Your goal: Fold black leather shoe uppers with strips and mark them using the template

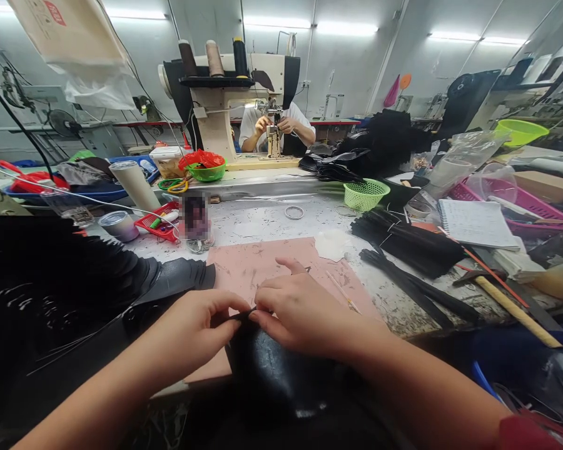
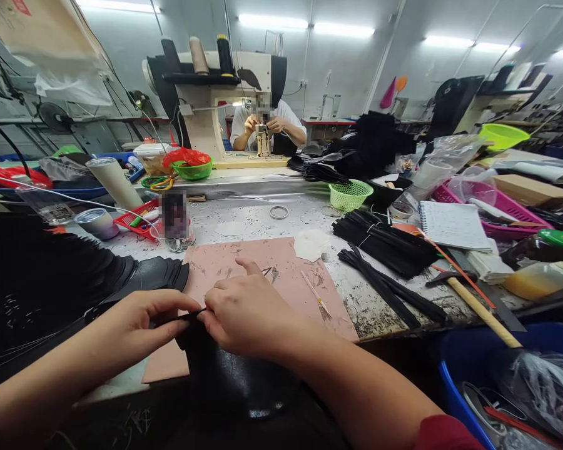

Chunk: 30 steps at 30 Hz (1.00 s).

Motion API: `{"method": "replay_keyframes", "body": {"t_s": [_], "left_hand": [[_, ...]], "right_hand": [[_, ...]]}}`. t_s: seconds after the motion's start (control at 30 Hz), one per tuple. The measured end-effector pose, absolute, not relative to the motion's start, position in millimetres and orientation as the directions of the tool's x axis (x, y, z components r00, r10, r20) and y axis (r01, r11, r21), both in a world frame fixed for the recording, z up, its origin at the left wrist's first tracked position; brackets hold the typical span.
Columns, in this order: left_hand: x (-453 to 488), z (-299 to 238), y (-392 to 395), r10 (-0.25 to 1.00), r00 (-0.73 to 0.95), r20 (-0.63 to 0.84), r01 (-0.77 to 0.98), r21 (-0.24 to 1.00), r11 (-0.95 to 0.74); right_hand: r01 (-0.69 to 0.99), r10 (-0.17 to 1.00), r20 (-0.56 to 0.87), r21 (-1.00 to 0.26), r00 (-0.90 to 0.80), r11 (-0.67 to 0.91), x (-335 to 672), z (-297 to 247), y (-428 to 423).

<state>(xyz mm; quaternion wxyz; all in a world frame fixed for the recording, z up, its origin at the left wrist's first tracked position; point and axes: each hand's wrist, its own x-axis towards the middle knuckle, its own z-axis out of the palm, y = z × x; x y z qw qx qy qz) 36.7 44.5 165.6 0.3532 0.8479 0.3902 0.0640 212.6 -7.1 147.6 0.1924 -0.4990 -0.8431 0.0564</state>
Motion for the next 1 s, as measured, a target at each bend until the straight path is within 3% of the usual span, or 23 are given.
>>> {"method": "replay_keyframes", "body": {"t_s": [0.17,0.23,0.43,0.57,0.87,1.0], "left_hand": [[41.8,174.7,48.2,0.632,0.758,-0.164,0.645,0.333,-0.687],[43.3,177.2,49.7,0.626,0.763,-0.162,0.644,0.276,-0.714],[41.2,176.0,55.6,0.651,0.708,-0.273,0.706,0.31,-0.637],[40.1,173.4,60.0,0.644,0.695,-0.32,0.715,0.405,-0.57],[43.4,173.9,64.2,0.629,0.704,-0.331,0.703,0.451,-0.55],[49.6,177.5,63.2,0.581,0.75,-0.318,0.661,0.395,-0.638]], "right_hand": [[0.842,0.853,0.29,-0.206,-0.434,0.499,207.1,145.3,-8.2],[0.836,0.851,0.278,-0.208,-0.447,0.507,206.4,146.7,-8.0],[0.778,0.838,0.065,-0.34,-0.542,0.529,216.6,153.2,3.2],[0.752,0.832,0.057,-0.398,-0.552,0.526,222.0,153.0,11.8],[0.78,0.847,0.062,-0.36,-0.527,0.512,222.2,156.6,14.2],[0.793,0.845,0.075,-0.309,-0.53,0.525,218.1,156.1,12.8]]}}
